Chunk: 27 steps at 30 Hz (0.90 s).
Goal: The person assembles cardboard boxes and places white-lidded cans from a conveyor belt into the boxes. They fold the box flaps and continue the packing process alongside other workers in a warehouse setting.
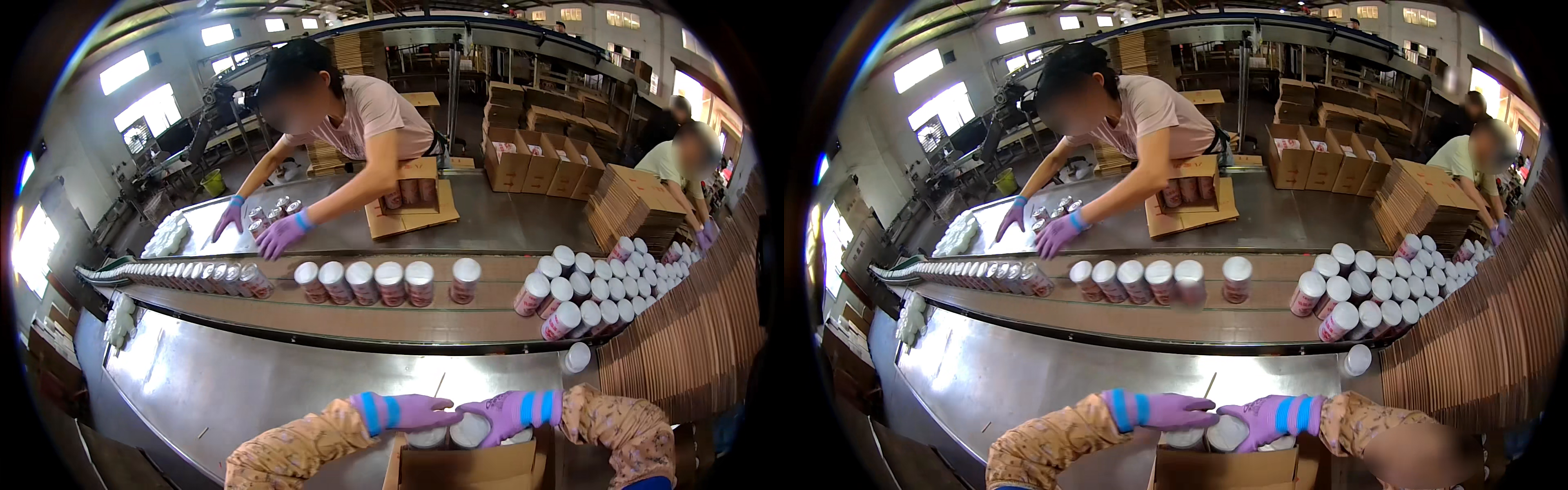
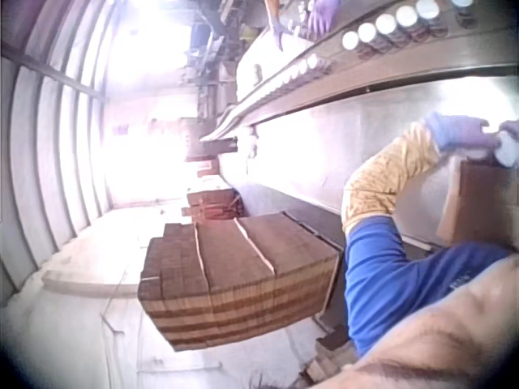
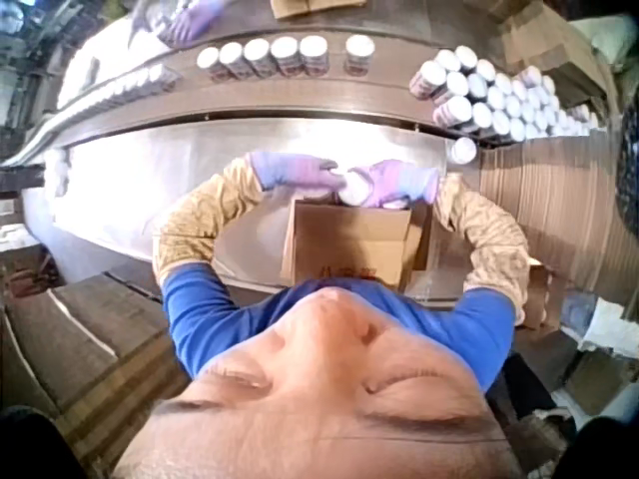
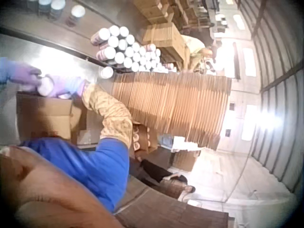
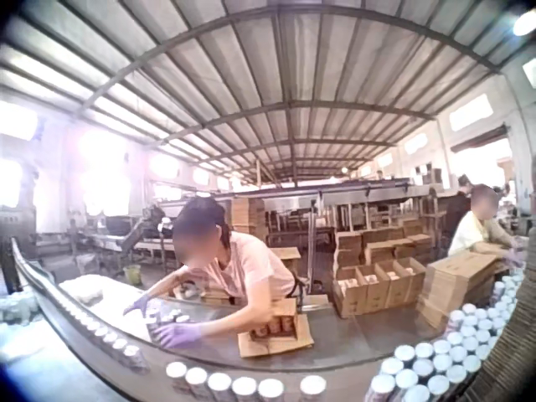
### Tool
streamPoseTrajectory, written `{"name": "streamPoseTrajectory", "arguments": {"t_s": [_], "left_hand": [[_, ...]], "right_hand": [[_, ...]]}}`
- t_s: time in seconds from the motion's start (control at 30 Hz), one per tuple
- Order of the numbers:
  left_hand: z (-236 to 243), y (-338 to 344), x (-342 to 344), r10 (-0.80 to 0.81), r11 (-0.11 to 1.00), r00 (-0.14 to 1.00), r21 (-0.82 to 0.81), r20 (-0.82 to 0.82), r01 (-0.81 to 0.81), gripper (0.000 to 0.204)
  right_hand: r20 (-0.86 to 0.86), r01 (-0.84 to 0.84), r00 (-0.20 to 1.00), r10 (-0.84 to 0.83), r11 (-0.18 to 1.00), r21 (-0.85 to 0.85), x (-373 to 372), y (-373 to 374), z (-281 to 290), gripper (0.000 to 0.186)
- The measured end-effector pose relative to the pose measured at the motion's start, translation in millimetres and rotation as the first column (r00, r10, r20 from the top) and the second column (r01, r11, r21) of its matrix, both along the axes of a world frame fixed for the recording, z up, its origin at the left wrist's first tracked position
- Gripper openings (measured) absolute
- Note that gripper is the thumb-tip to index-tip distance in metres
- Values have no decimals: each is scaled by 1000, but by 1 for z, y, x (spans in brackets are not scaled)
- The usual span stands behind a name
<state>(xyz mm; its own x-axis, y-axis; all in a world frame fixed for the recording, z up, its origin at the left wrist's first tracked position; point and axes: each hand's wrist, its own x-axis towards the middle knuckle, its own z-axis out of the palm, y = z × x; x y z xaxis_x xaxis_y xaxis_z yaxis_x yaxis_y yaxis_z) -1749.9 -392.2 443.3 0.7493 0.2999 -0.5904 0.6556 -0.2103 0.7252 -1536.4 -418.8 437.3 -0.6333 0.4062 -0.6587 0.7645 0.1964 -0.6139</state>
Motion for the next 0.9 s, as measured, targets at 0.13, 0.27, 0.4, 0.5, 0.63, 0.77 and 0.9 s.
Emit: {"name": "streamPoseTrajectory", "arguments": {"t_s": [0.13,0.27,0.4,0.5,0.63,0.77,0.9], "left_hand": [[19,-29,24,-305,946,944,-149,-124,287,61],[-3,1,13,-330,900,943,-285,52,330,54],[10,119,27,115,443,969,884,-220,148,49],[-39,188,50,224,164,974,983,40,-79,64],[-46,188,85,249,274,966,962,-67,-4,55],[-1,78,31,160,341,976,920,145,-193,62],[-17,-2,2,-48,732,998,678,-48,68,72]], "right_hand": [[-271,-245,954,132,862,-444,-6,-12,16,53],[-143,-333,943,301,880,-339,-18,19,20,48],[154,-44,982,-112,654,755,-25,145,36,65],[296,-196,882,-368,286,938,4,191,-4,87],[336,-176,871,-359,410,895,27,200,-29,85],[226,-209,972,-64,196,958,13,89,27,71],[174,-156,985,22,559,814,-10,-10,21,80]]}}
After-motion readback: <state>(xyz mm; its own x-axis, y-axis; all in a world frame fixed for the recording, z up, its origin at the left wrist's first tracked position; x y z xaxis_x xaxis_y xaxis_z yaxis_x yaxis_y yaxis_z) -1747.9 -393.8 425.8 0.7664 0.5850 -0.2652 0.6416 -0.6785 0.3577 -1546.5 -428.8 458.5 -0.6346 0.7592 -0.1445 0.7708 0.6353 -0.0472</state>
